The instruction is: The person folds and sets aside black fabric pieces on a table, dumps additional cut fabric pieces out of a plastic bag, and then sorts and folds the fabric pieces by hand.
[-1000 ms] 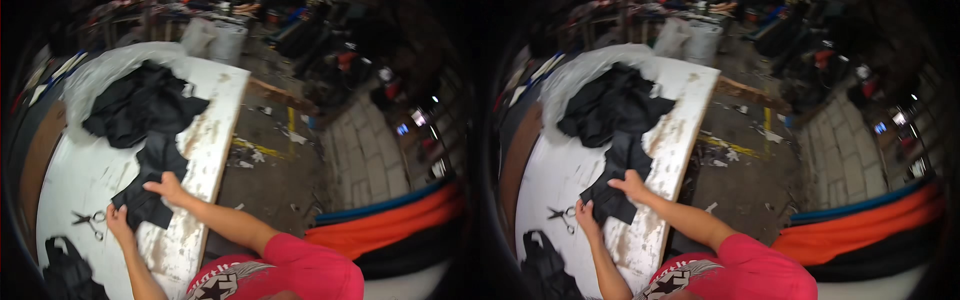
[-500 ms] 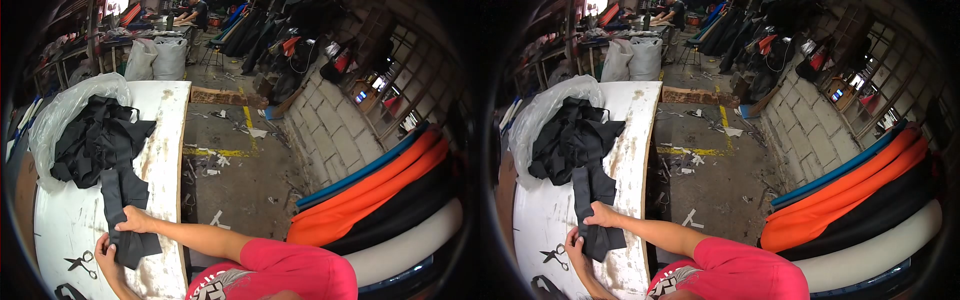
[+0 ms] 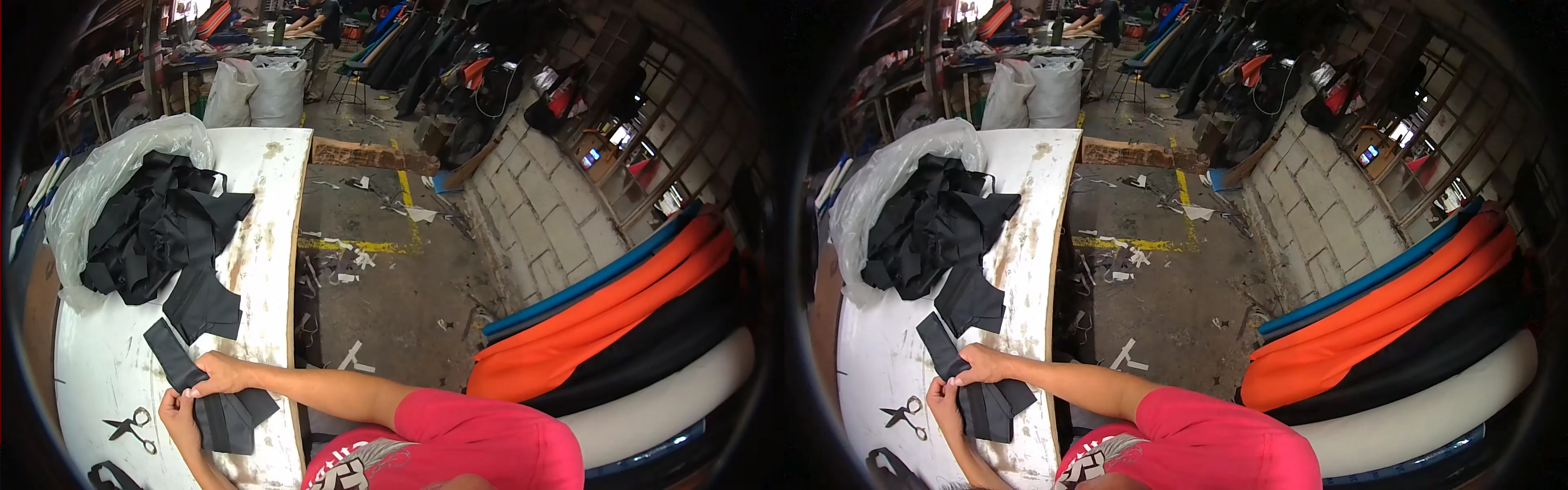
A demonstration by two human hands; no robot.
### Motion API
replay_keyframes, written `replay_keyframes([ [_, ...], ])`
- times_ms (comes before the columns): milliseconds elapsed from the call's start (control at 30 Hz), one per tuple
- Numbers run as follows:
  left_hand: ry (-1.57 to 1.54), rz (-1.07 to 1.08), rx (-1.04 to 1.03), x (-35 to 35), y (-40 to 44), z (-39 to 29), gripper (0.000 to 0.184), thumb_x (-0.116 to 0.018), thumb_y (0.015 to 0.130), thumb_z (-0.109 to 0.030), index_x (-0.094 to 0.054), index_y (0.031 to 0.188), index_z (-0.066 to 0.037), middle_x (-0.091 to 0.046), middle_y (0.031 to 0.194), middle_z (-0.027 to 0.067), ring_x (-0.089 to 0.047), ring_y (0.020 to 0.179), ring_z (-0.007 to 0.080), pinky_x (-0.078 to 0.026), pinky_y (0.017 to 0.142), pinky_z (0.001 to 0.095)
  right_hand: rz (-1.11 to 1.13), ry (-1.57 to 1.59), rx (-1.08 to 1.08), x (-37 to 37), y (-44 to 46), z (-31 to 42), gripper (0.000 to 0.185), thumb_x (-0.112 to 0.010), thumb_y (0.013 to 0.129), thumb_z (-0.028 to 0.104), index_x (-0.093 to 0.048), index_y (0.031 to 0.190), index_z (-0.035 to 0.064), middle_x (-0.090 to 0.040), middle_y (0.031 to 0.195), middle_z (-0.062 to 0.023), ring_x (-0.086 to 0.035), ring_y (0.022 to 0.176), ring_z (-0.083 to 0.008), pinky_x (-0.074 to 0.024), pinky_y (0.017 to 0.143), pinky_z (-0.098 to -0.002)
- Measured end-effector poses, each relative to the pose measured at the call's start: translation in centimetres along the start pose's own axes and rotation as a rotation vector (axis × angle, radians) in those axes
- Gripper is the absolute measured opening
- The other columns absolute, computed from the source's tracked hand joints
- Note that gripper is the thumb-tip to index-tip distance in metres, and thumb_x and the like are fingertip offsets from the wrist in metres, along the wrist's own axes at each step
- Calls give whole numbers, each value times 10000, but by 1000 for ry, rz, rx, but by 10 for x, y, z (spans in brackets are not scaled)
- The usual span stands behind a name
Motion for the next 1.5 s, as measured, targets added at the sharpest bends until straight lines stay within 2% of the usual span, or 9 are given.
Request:
replay_keyframes([
  [300,80,-41,5,10,3,8,263,-640,900,-103,-510,676,-55,-403,619,-90,-292,572,12,-210,508,195,-36,-170,13,3,2,-7,373,-708,715,268,-569,713,-79,-551,620,-215,-536,594,-172,-433,571,-370],
  [600,117,-29,-7,6,0,-1,262,-629,906,-91,-515,675,-44,-416,615,-87,-298,567,7,-223,501,189,-50,-228,37,2,4,-12,385,-716,703,273,-560,702,-80,-537,622,-233,-528,573,-203,-422,560,-383],
  [800,166,-27,-36,3,0,-2,265,-621,911,-94,-512,676,-40,-388,612,-90,-281,571,14,-209,500,202,-40,-139,31,5,5,-6,384,-704,712,284,-562,702,-74,-517,591,-191,-509,572,-171,-416,555,-369],
  [900,191,-20,-56,3,-1,-1,266,-621,912,-99,-510,678,-40,-372,613,-91,-271,576,18,-200,500,210,-34,-97,26,3,7,-14,332,-708,749,252,-579,730,-53,-525,589,-72,-461,605,-86,-408,554,-314],
  [1000,185,-12,-64,1,-1,-3,260,-615,914,-100,-515,683,-35,-375,617,-89,-274,580,20,-204,502,211,-30,-77,29,3,6,-13,310,-711,753,241,-591,741,-45,-545,610,-46,-477,626,-80,-419,575,-300],
  [1133,217,34,-30,4,-2,-5,198,-605,921,-125,-589,758,-15,-500,673,-59,-386,620,29,-319,553,199,-38,-85,26,3,1,1,305,-726,739,236,-609,763,-44,-586,640,-56,-503,641,-81,-430,586,-301],
  [1233,192,13,-72,-1,-3,-7,200,-586,922,-90,-569,743,-3,-442,638,-72,-330,593,23,-264,520,206,-34,-49,35,1,0,2,315,-737,726,240,-617,772,-48,-609,658,-70,-523,653,-87,-442,600,-304],
  [1400,152,17,-86,-3,-4,-10,161,-581,924,-90,-604,804,15,-499,668,-56,-377,606,22,-304,536,196,34,-185,-31,5,-3,9,325,-733,726,241,-618,783,-58,-617,663,-97,-541,654,-102,-452,616,-305],
  [1500,171,57,-53,1,-4,-10,155,-583,928,-104,-626,854,24,-552,720,-40,-431,649,34,-356,583,202,14,-146,35,2,3,-11,325,-726,729,239,-615,783,-62,-617,658,-104,-541,640,-107,-452,615,-306],
])
Point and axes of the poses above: each hand's wrist, its own y-axis towards the middle knuckle, its own x-axis out of the back of the hand, z = x × y, the point moved 2 cm from there along y, towards the middle knuckle
